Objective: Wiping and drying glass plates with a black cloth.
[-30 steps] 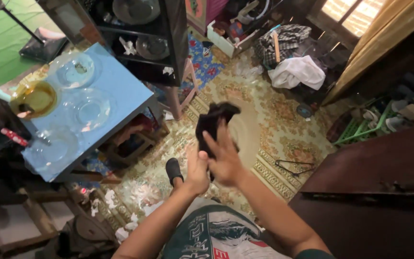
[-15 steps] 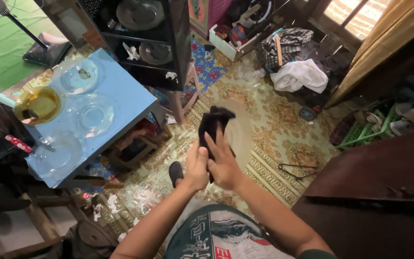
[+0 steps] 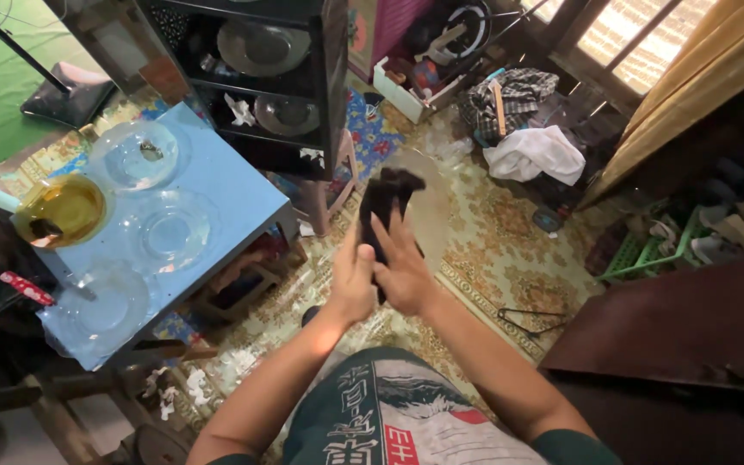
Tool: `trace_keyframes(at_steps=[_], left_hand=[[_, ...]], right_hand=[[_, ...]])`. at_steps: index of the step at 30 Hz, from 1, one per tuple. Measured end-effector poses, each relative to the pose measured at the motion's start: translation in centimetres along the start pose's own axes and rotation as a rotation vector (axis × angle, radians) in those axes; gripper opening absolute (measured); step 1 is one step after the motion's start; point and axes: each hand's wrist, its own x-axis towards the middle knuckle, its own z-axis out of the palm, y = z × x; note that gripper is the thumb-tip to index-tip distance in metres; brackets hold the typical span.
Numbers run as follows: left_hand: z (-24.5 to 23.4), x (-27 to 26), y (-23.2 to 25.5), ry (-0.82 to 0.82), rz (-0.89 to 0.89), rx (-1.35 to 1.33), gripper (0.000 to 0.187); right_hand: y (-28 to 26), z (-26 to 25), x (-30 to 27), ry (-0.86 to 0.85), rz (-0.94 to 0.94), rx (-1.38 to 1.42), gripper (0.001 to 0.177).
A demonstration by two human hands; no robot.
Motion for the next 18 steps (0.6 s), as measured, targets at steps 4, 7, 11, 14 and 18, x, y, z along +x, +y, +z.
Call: trace_keyframes(at_steps=[4,7,11,14,18], left_hand=[[-0.5,-0.3,-1.5,-0.026,-0.228,-0.149,0.078],[-1.2,1.0,1.3,-0.03,-0.298,-0.261,0.081],[-1.8,1.4,0.3,0.062,-0.163,-0.393,0.081],[-2.6,0.4,-0.3,0.1,-0.116,-0.523,0.08],[-3.4,-1.7,2.4,0.09,-0.17,-0.717,0.082]], right_hand=[[0.4,-2.1,4.3,0.05,0.033,-0.19,0.079],[-0.8,-3.2,5.6,0.116,0.205,-0.305,0.075],[-2.3,-4.9,4.4,-0.152,0.06,-0.056,0.076],[-2.6,-6.6,2.7,-0.054,0.038,-0.029,0.067],[0.6,-6.5,-0.5,0.347,0.483,0.476,0.065]])
